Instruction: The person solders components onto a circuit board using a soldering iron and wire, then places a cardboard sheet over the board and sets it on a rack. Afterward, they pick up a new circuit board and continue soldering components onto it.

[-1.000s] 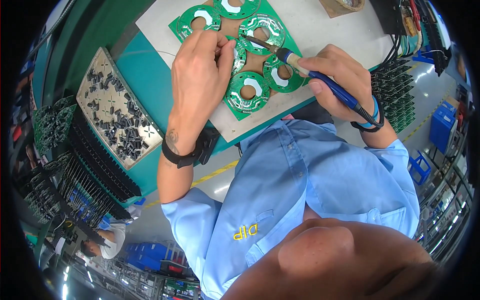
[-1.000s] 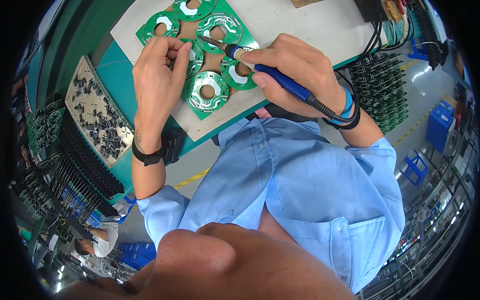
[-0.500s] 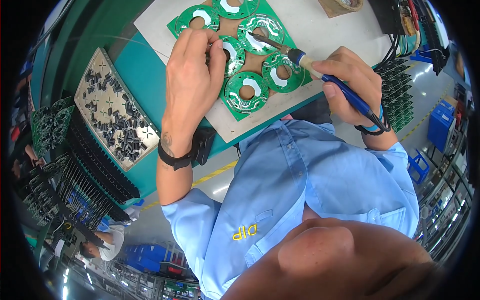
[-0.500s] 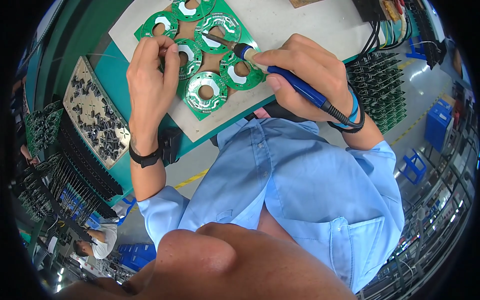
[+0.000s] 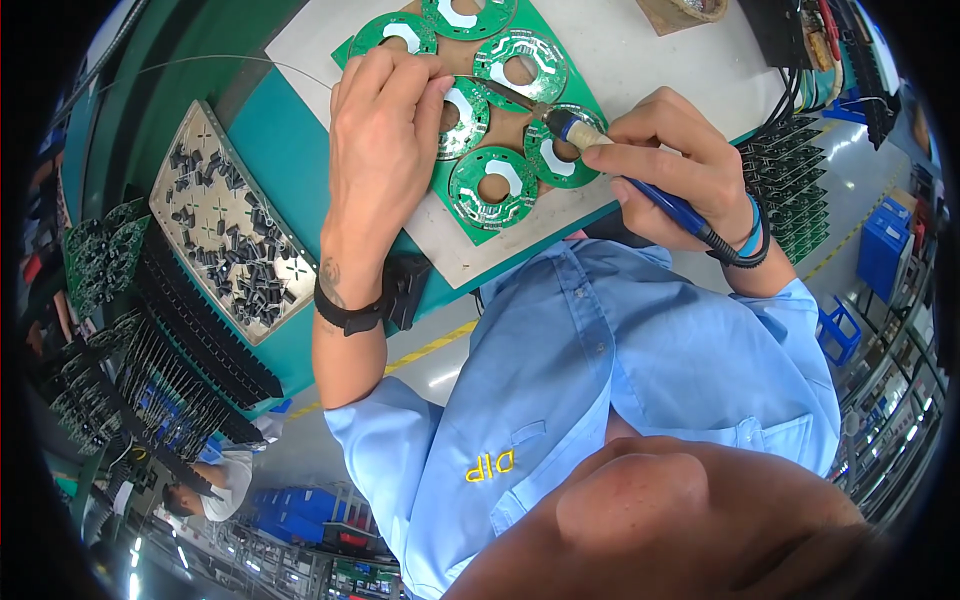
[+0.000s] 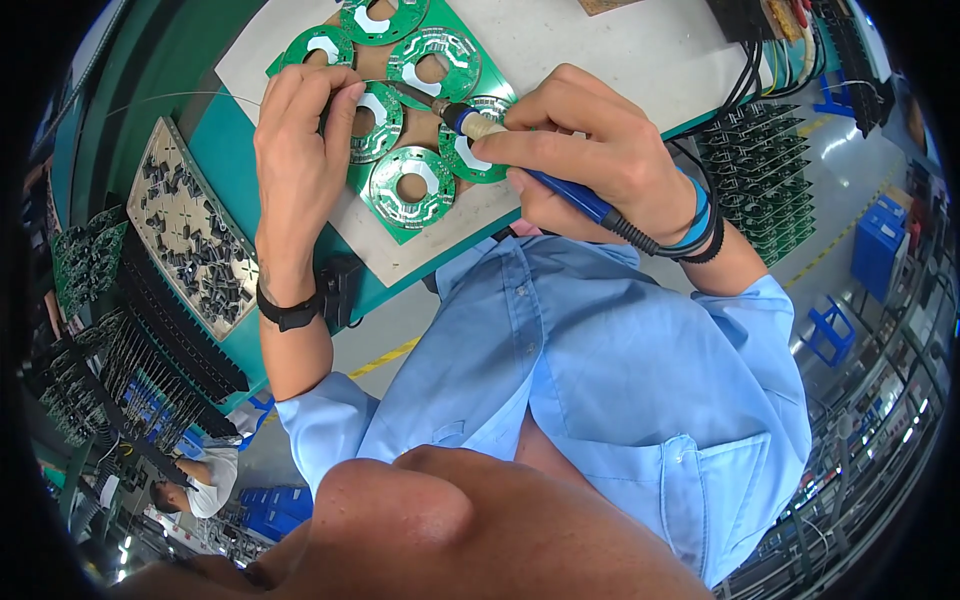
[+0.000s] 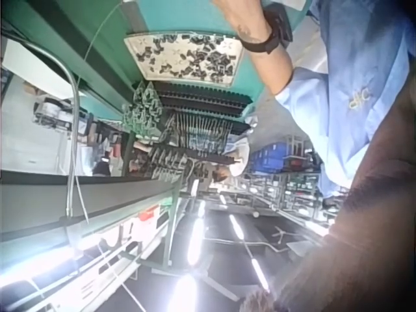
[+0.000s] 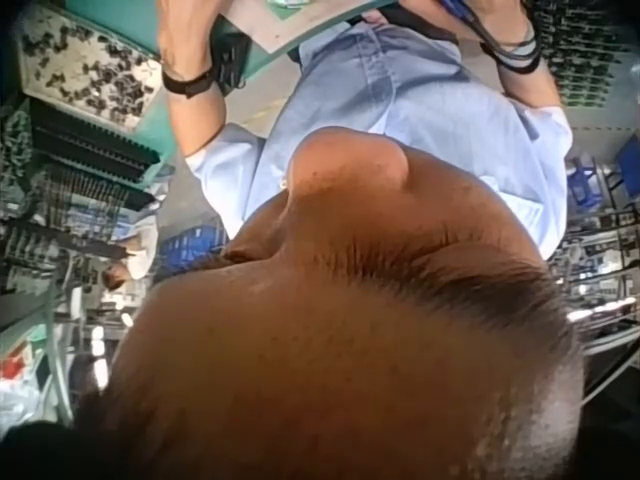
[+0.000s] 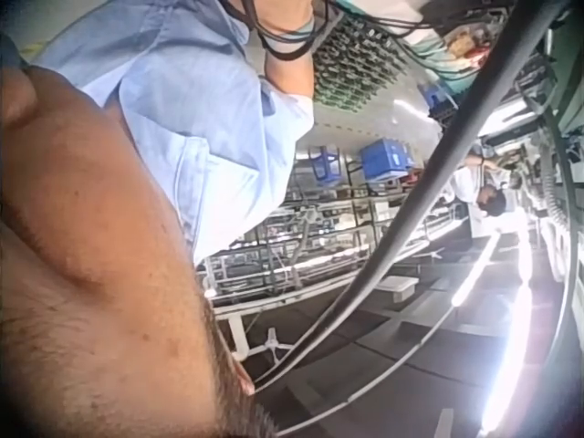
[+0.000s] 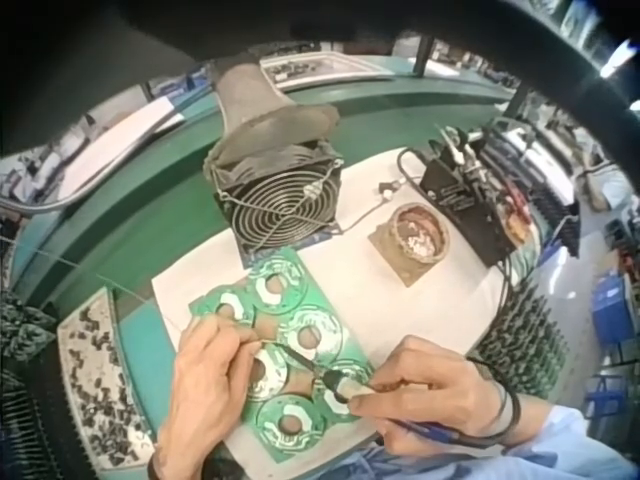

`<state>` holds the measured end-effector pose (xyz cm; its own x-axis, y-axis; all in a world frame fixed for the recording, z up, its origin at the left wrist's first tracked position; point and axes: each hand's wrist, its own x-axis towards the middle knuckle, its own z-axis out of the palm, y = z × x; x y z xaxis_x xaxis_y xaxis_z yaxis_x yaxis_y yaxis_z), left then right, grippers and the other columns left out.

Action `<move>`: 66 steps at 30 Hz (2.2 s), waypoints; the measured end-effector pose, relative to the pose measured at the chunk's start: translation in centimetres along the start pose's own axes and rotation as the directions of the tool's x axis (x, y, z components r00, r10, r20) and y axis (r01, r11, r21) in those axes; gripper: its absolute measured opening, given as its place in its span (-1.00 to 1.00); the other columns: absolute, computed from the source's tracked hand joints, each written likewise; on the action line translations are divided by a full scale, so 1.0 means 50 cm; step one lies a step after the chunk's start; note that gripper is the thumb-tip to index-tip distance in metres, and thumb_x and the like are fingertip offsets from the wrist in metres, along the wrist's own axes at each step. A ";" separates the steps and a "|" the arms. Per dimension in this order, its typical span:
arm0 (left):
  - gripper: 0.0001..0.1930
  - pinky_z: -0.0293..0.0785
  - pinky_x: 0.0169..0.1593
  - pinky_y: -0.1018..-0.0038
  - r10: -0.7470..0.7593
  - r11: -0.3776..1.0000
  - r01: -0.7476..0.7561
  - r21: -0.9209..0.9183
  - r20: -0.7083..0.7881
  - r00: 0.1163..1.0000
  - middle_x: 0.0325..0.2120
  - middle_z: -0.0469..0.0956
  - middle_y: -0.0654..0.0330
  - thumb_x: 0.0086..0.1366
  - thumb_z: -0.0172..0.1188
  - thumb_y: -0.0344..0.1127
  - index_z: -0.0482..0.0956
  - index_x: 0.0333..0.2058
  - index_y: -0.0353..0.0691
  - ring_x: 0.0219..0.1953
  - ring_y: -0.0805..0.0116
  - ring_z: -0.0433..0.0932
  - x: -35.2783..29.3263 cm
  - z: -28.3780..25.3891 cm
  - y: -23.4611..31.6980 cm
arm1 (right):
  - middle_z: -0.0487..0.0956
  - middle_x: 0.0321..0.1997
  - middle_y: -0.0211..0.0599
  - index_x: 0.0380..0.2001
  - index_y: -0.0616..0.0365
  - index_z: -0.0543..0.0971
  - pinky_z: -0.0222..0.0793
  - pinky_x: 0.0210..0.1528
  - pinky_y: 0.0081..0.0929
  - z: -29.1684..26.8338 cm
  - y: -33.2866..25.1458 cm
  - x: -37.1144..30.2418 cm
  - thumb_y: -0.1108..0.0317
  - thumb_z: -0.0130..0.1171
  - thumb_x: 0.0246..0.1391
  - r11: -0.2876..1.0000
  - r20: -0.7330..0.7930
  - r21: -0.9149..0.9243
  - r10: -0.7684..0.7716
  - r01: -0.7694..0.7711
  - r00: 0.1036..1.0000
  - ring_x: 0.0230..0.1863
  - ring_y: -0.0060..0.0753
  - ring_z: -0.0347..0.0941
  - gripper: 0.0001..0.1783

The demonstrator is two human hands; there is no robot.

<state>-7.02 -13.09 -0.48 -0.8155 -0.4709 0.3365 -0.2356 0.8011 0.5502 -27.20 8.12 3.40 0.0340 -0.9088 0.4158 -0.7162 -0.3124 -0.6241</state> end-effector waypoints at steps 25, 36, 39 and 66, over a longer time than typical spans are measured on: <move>-0.92 0.49 -0.03 0.18 -0.001 0.999 0.001 -0.049 -0.003 1.000 -0.30 0.56 0.14 0.31 0.38 -0.44 0.72 -0.23 -0.24 -0.18 0.07 0.53 0.011 0.006 0.005 | 0.62 -0.22 -0.18 -0.11 0.21 0.76 0.51 -0.28 -0.34 0.020 -0.021 -0.003 0.63 0.32 -0.14 0.998 -0.012 -0.055 0.029 -0.030 1.000 -0.33 -0.21 0.52 -0.58; -0.90 0.50 -0.09 0.18 0.053 0.998 -0.050 0.031 -0.093 0.994 -0.29 0.58 0.15 0.33 0.40 -0.41 0.68 -0.22 -0.23 -0.20 0.08 0.58 0.008 0.004 -0.004 | 0.63 -0.22 -0.16 -0.11 0.23 0.75 0.52 -0.28 -0.33 0.020 -0.024 -0.004 0.62 0.33 -0.14 0.998 -0.025 -0.061 0.023 -0.025 0.999 -0.33 -0.20 0.53 -0.58; -0.88 0.54 -0.22 0.21 -0.082 0.996 0.079 -0.040 -0.076 0.994 -0.30 0.59 0.14 0.35 0.41 -0.37 0.65 -0.23 -0.23 -0.28 0.09 0.62 0.005 -0.003 0.007 | 0.63 -0.21 -0.16 -0.11 0.24 0.75 0.52 -0.28 -0.33 0.019 -0.022 -0.004 0.62 0.33 -0.14 0.998 -0.016 -0.057 0.023 -0.024 1.000 -0.32 -0.20 0.53 -0.58; -0.88 0.47 -0.18 0.22 0.038 0.999 -0.034 0.028 -0.136 0.990 -0.29 0.62 0.09 0.34 0.39 -0.42 0.65 -0.21 -0.27 -0.29 0.11 0.63 0.005 -0.003 0.005 | 0.70 -0.12 -0.13 0.13 0.38 0.61 0.47 0.00 -0.45 -0.073 0.090 -0.140 0.48 0.19 0.33 0.903 -0.633 -0.033 0.313 -0.429 0.708 -0.13 -0.36 0.58 -0.65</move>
<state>-7.22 -13.09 -0.15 -0.7440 -0.4864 0.4580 -0.2226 0.8269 0.5165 -33.21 14.08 0.10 -0.6411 -0.5665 0.5178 -0.6845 0.1168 -0.7196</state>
